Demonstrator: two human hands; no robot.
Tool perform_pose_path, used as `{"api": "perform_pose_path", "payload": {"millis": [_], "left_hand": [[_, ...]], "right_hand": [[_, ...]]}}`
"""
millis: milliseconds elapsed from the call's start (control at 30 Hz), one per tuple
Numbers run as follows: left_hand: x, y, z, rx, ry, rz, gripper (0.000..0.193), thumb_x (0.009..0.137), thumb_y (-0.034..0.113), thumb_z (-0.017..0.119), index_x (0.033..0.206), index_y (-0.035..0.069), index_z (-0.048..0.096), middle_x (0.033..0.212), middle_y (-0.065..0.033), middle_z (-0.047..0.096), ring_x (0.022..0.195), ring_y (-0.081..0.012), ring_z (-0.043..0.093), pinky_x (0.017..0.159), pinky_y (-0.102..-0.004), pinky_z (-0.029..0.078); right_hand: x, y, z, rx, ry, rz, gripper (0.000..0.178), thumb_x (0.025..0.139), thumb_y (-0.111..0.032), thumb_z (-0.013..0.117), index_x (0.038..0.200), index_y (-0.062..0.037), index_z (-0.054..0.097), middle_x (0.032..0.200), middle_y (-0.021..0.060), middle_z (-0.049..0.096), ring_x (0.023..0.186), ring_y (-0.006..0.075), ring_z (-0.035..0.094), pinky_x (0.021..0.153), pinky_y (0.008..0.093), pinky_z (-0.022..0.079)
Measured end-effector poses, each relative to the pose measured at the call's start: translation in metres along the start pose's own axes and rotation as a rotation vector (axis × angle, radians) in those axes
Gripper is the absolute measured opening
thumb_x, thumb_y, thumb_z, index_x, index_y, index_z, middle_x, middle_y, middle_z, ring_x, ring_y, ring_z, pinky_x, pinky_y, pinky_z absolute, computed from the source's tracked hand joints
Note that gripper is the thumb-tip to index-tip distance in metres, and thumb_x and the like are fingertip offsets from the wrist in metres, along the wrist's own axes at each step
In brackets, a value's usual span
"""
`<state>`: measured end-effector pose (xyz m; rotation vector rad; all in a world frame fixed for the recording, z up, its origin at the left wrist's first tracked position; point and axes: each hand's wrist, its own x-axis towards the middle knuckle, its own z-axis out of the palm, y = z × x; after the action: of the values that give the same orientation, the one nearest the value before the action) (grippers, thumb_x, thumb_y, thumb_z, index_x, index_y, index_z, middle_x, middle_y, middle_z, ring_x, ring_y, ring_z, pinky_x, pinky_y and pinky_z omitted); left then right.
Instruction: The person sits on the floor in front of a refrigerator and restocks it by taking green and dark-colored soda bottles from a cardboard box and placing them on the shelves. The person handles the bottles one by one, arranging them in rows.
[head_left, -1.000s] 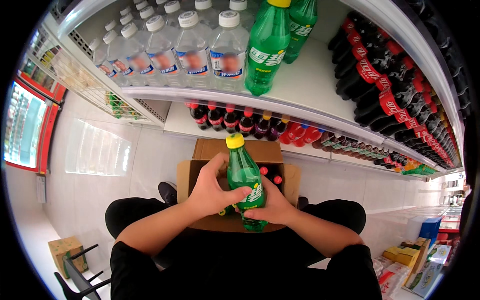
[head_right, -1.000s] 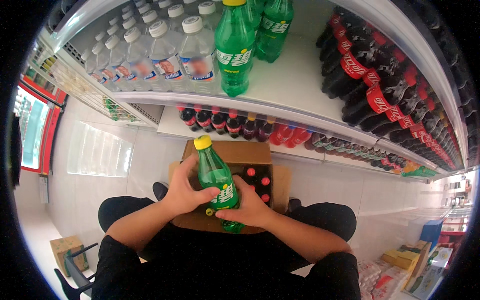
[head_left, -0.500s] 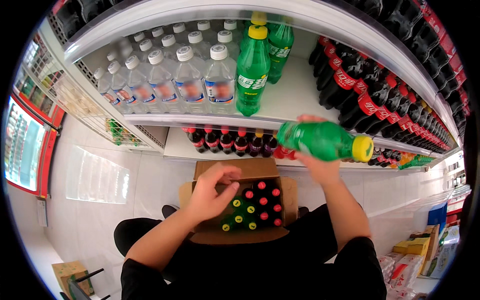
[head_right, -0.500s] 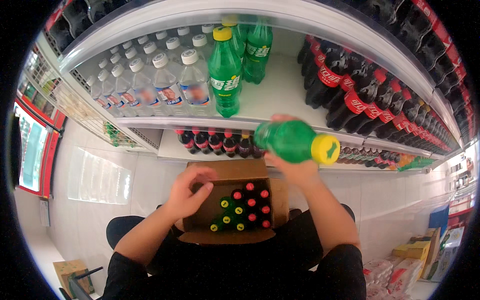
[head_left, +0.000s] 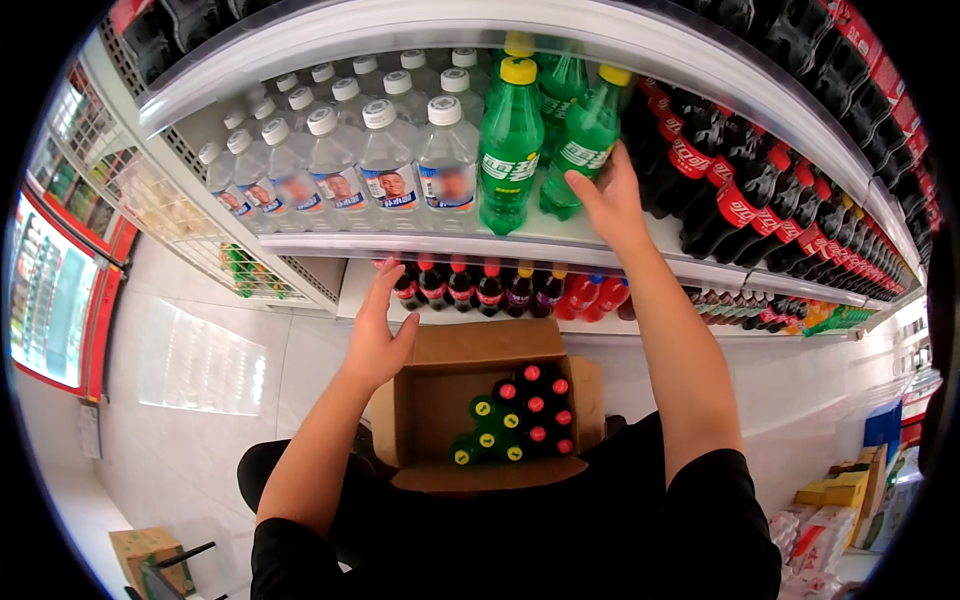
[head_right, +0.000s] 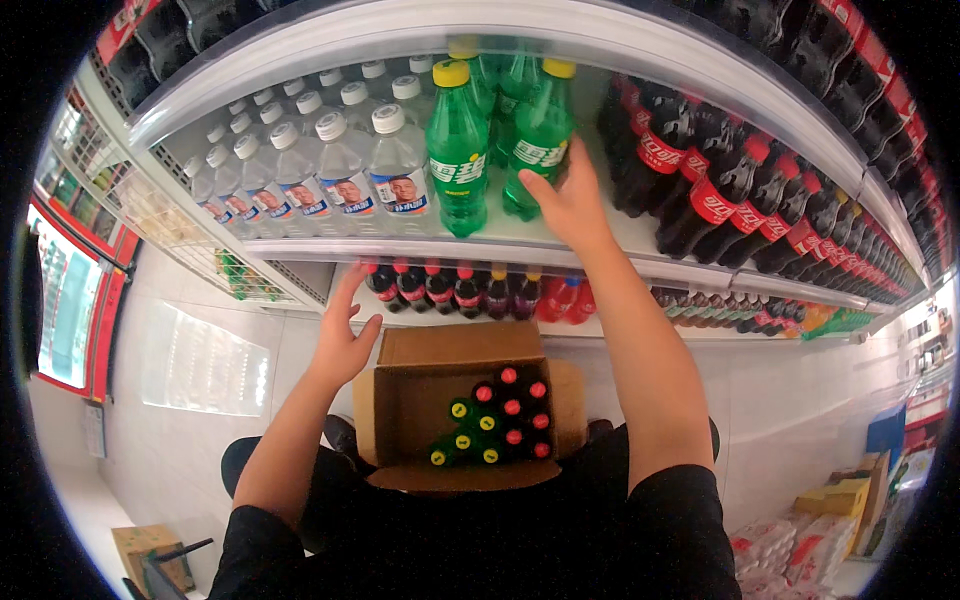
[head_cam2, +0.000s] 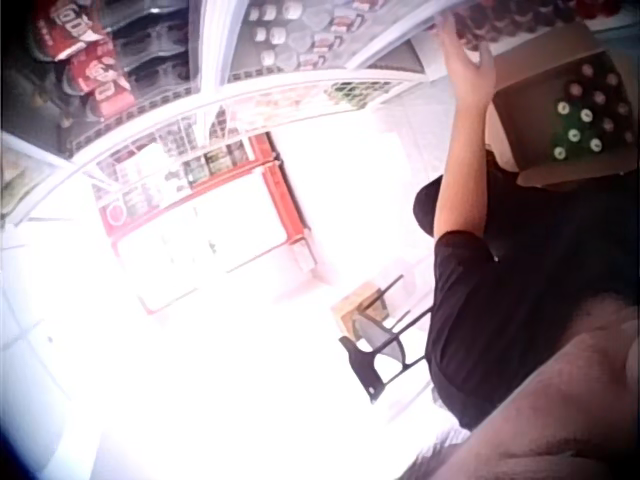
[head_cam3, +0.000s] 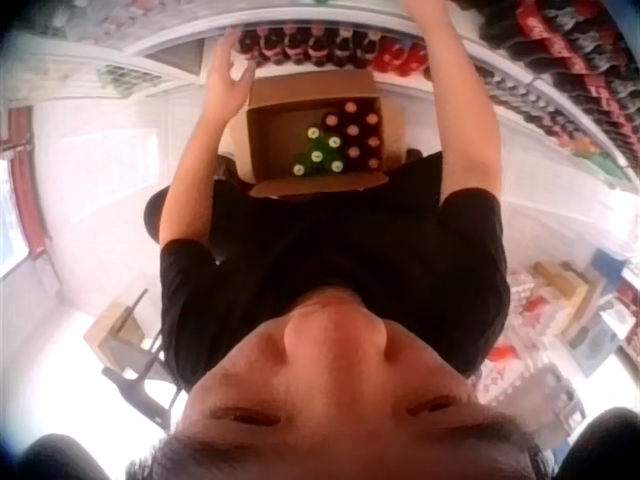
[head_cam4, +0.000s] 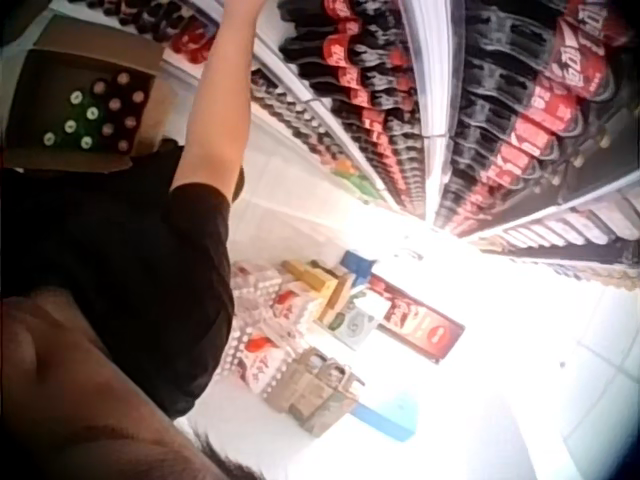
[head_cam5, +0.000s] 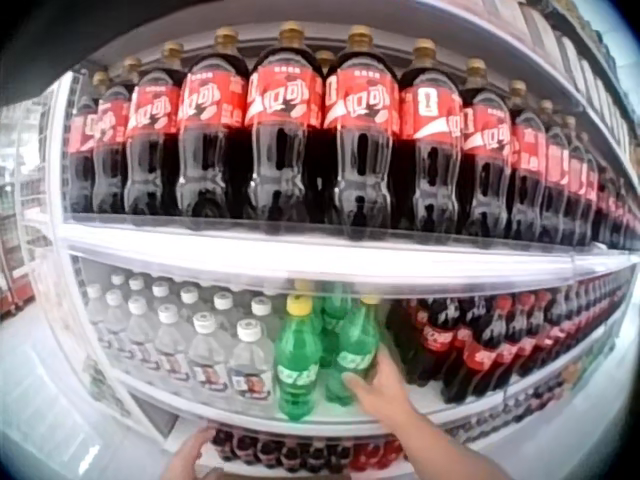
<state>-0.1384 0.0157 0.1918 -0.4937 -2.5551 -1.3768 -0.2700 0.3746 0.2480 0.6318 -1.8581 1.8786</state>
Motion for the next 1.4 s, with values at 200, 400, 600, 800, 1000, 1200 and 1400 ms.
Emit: {"api": "perform_pose_path", "payload": {"millis": [200, 400, 600, 800, 1000, 1200, 1400], "left_hand": [[-0.009, -0.005, -0.001, -0.074, -0.108, -0.137, 0.064, 0.092, 0.002, 0.067, 0.152, 0.006, 0.045, 0.149, -0.0171, 0.054, 0.138, -0.032, 0.055, 0.103, -0.0428, 0.051], [-0.011, 0.0, -0.001, -0.054, -0.161, -0.132, 0.063, 0.092, -0.002, 0.066, 0.152, 0.007, 0.046, 0.145, -0.0132, 0.058, 0.136, -0.0262, 0.057, 0.1, -0.0393, 0.054], [-0.012, 0.003, 0.005, -0.091, -0.241, -0.15, 0.063, 0.092, 0.0, 0.067, 0.151, 0.007, 0.047, 0.138, -0.0135, 0.063, 0.125, -0.025, 0.062, 0.096, -0.0385, 0.054], [-0.035, -0.008, 0.029, -0.092, -0.32, -0.172, 0.058, 0.093, 0.008, 0.07, 0.147, 0.008, 0.049, 0.128, -0.0169, 0.067, 0.114, -0.0319, 0.068, 0.092, -0.0423, 0.057], [-0.089, -0.018, 0.073, 0.051, -0.556, -0.192, 0.042, 0.092, 0.011, 0.071, 0.132, 0.005, 0.059, 0.117, -0.0184, 0.07, 0.107, -0.0362, 0.07, 0.088, -0.0464, 0.058], [-0.127, -0.031, 0.119, 0.392, -0.862, -0.257, 0.033, 0.093, 0.028, 0.07, 0.112, 0.003, 0.062, 0.104, -0.0201, 0.071, 0.095, -0.0421, 0.071, 0.077, -0.0551, 0.058], [-0.144, -0.041, 0.16, 0.342, -0.585, -0.134, 0.042, 0.09, 0.031, 0.073, 0.126, 0.01, 0.065, 0.098, -0.0134, 0.07, 0.083, -0.0316, 0.07, 0.072, -0.0474, 0.058]], "right_hand": [[-0.005, 0.013, 0.003, -0.306, 0.012, -0.038, 0.073, 0.091, -0.01, 0.079, 0.151, 0.0036, 0.039, 0.138, 0.0194, 0.061, 0.127, 0.0254, 0.061, 0.106, 0.0398, 0.049], [-0.005, 0.016, 0.002, -0.546, 0.048, 0.009, 0.07, 0.088, -0.02, 0.083, 0.144, 0.0046, 0.048, 0.126, 0.025, 0.069, 0.117, 0.0384, 0.069, 0.096, 0.045, 0.056], [0.003, 0.019, 0.015, -0.717, 0.089, 0.035, 0.061, 0.09, -0.019, 0.081, 0.136, 0.0066, 0.051, 0.12, 0.0257, 0.071, 0.109, 0.0359, 0.073, 0.087, 0.0415, 0.06], [-0.027, -0.05, 0.034, -0.965, 0.082, -0.182, 0.056, 0.088, -0.015, 0.076, 0.135, 0.0048, 0.053, 0.122, 0.0263, 0.067, 0.11, 0.044, 0.067, 0.095, 0.0492, 0.054], [-0.154, -0.084, 0.033, -0.948, -0.324, -0.057, 0.037, 0.085, -0.009, 0.075, 0.12, 0.0003, 0.066, 0.116, 0.0187, 0.07, 0.107, 0.0402, 0.067, 0.094, 0.046, 0.054], [-0.234, -0.042, 0.019, -0.924, -0.717, 0.709, 0.025, 0.091, -0.021, 0.07, 0.111, -0.0064, 0.066, 0.107, 0.014, 0.068, 0.105, 0.0376, 0.068, 0.087, 0.0466, 0.056], [-0.243, -0.034, 0.029, -1.0, -1.015, 0.803, 0.035, 0.095, -0.032, 0.068, 0.12, -0.0078, 0.065, 0.117, 0.0152, 0.066, 0.111, 0.0351, 0.068, 0.09, 0.0485, 0.057]]}}
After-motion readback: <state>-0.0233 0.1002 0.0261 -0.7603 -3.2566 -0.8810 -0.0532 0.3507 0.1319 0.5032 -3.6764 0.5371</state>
